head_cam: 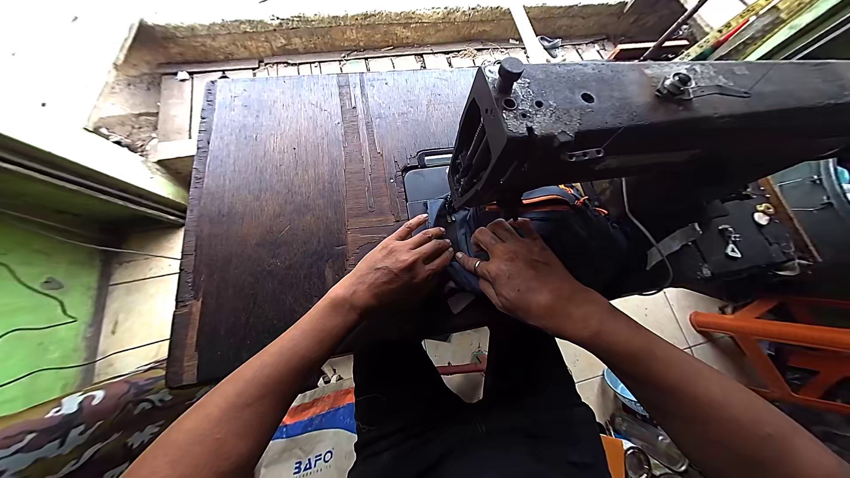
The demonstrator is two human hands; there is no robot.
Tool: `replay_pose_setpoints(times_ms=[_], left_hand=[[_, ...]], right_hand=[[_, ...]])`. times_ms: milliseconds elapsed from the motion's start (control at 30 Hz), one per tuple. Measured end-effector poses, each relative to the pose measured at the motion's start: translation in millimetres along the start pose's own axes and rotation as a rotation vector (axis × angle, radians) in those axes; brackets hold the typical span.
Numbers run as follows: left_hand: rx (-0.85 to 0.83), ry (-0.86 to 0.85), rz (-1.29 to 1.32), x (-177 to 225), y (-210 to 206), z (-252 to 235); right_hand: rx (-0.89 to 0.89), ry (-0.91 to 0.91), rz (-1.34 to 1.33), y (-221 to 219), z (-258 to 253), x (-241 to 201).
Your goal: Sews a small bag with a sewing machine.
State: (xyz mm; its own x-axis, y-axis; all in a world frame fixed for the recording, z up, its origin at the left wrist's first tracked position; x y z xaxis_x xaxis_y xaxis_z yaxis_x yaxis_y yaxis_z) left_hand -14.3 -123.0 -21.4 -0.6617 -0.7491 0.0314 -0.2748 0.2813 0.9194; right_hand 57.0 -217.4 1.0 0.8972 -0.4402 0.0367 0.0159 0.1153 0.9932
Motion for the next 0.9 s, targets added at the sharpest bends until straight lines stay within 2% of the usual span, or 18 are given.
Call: replay_pose_setpoints(times_ms=[200,900], left_hand=[[0.048,0.025,-0.016,-2,-1,5],[0.022,0.070,-0.011,-24,-4,3]], right_hand=[[0.045,-0.022,0.012,-1,3,-2],[0.067,-0.090,0.038,0,-15,2]])
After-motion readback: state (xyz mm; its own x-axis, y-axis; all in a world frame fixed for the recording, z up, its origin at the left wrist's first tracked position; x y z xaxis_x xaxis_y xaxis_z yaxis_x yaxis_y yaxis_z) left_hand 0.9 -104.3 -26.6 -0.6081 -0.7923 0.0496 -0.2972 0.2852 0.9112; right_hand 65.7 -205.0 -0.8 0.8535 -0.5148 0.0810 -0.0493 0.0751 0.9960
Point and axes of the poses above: each hand's wrist, its own z-axis away from the middle knuckle, its own y-axis out of the back of the hand, x = y × z, the point moved 8 cm from there along -z, towards the middle knuckle, and after that the axes turned 15 degrees about -y, right-handed, at the moved point
